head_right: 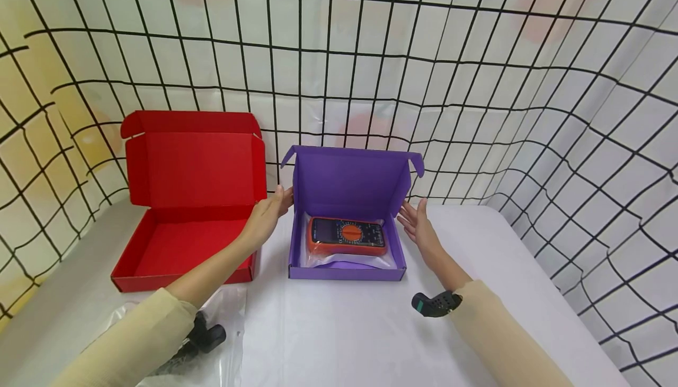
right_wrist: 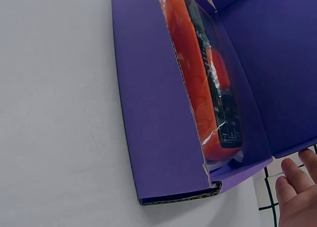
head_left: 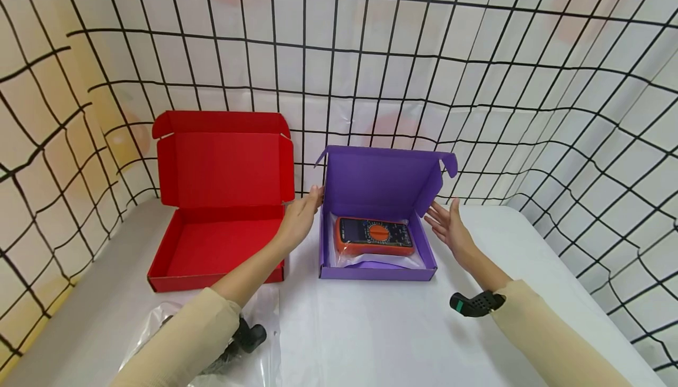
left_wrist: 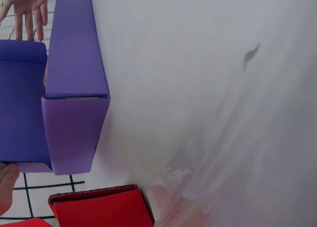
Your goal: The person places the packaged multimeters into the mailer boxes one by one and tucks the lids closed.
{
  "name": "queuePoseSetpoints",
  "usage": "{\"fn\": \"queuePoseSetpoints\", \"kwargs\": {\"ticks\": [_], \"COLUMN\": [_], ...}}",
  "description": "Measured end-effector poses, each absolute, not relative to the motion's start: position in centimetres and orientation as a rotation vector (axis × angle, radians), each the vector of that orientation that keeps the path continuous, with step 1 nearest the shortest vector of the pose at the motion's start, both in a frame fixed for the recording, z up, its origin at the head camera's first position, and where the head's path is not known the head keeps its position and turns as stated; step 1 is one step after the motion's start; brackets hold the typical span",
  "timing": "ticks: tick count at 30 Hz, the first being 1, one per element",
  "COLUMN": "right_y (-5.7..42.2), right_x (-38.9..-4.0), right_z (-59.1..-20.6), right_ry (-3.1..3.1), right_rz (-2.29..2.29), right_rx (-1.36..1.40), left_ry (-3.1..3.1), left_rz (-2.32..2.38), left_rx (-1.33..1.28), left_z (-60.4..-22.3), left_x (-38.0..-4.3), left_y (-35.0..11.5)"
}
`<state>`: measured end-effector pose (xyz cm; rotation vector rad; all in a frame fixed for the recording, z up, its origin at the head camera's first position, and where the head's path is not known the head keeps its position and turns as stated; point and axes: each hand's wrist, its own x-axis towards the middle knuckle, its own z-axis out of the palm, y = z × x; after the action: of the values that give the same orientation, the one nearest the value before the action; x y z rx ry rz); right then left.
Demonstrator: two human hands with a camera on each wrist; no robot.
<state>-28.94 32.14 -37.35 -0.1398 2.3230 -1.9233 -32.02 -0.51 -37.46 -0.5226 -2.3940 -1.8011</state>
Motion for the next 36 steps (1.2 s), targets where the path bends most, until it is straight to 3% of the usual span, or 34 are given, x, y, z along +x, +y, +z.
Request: {"fn": "queuePoseSetpoints", "kwargs": {"ticks": [36], "right_y": [33.09], "right_x": [-28.5], "right_z": [-37.78], "right_ry": [2.27], "right_rz": [-1.88], "right_rx": [-0.137], "left_ry": [-2.395], "left_rz": [-2.087], "left_rx": [-0.518], "left_z": [-37.16], "left_x": [-31.53], "left_y": [-0.95]}}
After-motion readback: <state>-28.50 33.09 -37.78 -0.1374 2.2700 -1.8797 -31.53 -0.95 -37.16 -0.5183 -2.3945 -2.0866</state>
